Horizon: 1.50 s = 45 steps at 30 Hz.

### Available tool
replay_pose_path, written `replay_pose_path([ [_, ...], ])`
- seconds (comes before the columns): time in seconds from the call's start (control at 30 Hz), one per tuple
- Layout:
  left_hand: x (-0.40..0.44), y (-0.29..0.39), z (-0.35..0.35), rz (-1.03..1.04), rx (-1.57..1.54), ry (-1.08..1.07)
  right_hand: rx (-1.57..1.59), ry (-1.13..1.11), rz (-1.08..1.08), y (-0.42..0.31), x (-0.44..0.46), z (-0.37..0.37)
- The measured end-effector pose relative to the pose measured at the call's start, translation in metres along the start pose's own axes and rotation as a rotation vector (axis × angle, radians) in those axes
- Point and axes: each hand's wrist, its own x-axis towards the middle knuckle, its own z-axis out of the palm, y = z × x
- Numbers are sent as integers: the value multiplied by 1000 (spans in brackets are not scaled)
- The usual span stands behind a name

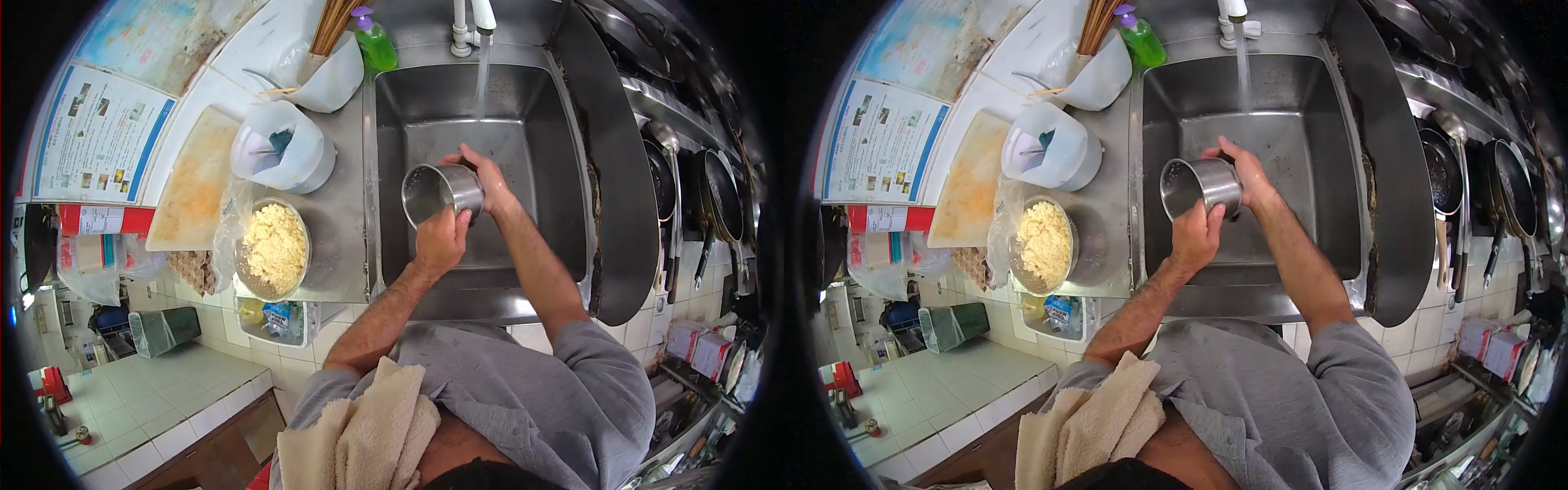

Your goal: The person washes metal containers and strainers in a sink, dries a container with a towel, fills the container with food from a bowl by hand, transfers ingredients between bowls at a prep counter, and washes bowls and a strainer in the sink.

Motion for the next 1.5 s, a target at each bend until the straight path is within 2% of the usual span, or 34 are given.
replay_pose_path([
  [0.1, 6, -2, 2, -6, 33, -53, -21, -79, 34, 6, 2, 3],
  [0.13, 14, -12, -2, -97, -45, 30, -190, -110, -40, 12, -2, 4],
  [0.2, 30, -35, -14, -281, -223, 150, -500, 50, -276, 39, -1, 7],
  [0.23, 25, -36, -12, -263, -170, 84, -579, 99, -277, 41, 1, 7],
  [0.27, 21, -33, -11, -238, -119, 19, -583, 104, -281, 31, 8, 3],
  [0.33, 5, -8, -3, -208, -109, -43, 5, -17, 44, 15, 24, -4],
  [0.4, -2, -21, 10, -169, -93, -68, -106, -33, 15, 15, 25, -1],
  [0.47, 6, -35, 10, -290, -213, 60, -328, -47, -30, 19, 20, 0],
  [0.5, 15, -48, 3, -377, -279, 36, -489, 20, -125, 30, 23, 0],
  [0.53, 20, -64, -1, -439, -377, 35, -500, 13, -124, 36, 26, -1],
  [0.6, 19, -79, -12, -445, -471, 99, -632, 32, -299, 40, 34, 2],
  [0.67, 9, -90, -10, -450, -527, 127, -577, 60, -338, 29, 49, 13],
  [0.73, -5, -95, -7, -456, -582, 155, -778, 22, -759, 1, 53, 46],
  [0.8, -22, -94, -3, -550, -467, -14, -546, -77, -888, -28, 52, 106],
  [0.83, -29, -94, 2, -550, -464, -2, -476, -107, -873, -38, 53, 135],
  [0.9, -38, -93, 11, -533, -637, -127, -334, -168, -869, -52, 59, 195],
  [0.93, -40, -90, 11, -535, -635, -117, -260, -195, -877, -56, 64, 223],
  [1.0, -40, -75, 5, -527, -455, -194, -258, -296, -859, -58, 78, 266],
  [1.07, -38, -63, -1, -531, -414, -196, -572, -210, -973, -48, 96, 293],
  [1.1, -38, -62, -2, -524, -356, -264, -737, -121, -1092, -40, 103, 294],
  [1.13, -38, -60, -3, -513, -297, -332, -739, -122, -1086, -32, 108, 285],
  [1.17, -39, -59, -4, -517, -299, -329, -781, -89, -1190, -26, 109, 269],
  [1.2, -40, -59, -4, -420, -160, -435, -824, -57, -1293, -19, 110, 251],
  [1.23, -41, -59, -4, -322, -21, -537, -874, -95, -1188, -1, 104, 226],
  [1.27, -43, -61, 0, -329, -29, -529, -925, -132, -1081, 21, 91, 194],
  [1.3, -47, -66, 6, -253, 44, -582, -1099, -301, -967, 43, 76, 163],
  [1.33, -51, -67, 11, -175, 118, -637, -1177, -628, -1021, 68, 65, 132],
  [1.37, -52, -64, 14, -128, 182, -648, -1366, -854, -899, 93, 52, 111],
  [1.4, -55, -66, 20, -83, 204, -639, -1340, -1063, -706, 120, 38, 98],
  [1.47, -65, -71, 37, 9, 198, -587, -1371, -1449, -804, 172, 37, 90],
  [1.5, -68, -76, 43, 41, 194, -577, -1372, -1437, -804, 186, 32, 94],
])
